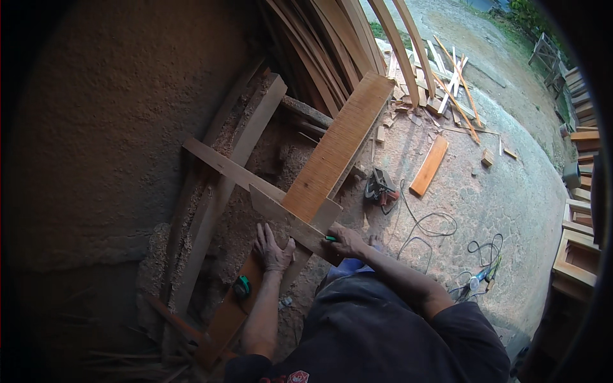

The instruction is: The person measures a wooden plank with a tape measure, marks it with a pencil, and then cuts the wood using a circular saw.

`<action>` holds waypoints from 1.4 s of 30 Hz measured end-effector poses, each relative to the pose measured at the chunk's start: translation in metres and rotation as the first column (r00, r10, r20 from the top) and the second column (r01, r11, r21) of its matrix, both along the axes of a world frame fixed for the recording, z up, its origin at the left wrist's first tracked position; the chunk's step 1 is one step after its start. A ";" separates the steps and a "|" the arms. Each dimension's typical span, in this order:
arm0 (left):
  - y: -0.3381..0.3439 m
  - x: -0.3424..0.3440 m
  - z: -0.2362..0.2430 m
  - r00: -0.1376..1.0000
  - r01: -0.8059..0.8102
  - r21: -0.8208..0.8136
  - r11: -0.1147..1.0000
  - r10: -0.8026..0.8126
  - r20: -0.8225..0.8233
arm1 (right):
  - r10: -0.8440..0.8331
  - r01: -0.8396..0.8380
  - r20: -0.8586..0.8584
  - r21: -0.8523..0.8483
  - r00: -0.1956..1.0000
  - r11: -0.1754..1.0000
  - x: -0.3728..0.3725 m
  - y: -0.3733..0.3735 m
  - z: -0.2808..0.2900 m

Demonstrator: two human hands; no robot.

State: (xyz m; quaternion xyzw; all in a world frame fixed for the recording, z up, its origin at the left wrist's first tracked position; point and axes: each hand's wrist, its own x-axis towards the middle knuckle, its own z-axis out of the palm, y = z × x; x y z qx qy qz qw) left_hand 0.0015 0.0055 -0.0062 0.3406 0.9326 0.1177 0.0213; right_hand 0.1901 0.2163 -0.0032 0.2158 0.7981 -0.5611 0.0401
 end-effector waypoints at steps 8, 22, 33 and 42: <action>0.008 0.008 -0.010 1.000 0.012 0.040 0.999 -0.011 -0.023 | -0.285 0.284 -0.115 -0.027 0.952 0.958 0.035 0.018 -0.031; -0.001 0.010 0.030 0.996 -0.024 0.098 0.995 0.032 -0.078 | 0.265 -0.193 -0.301 0.248 0.916 0.949 -0.112 -0.045 0.091; -0.004 0.009 -0.006 0.991 -0.108 0.057 0.993 0.102 0.089 | 0.860 -0.595 0.191 0.789 0.474 0.153 -0.194 -0.178 0.061; 0.012 0.008 -0.047 0.932 -0.320 -0.366 0.874 0.221 -0.287 | 0.689 -0.440 0.131 0.849 0.713 0.294 -0.171 -0.145 0.038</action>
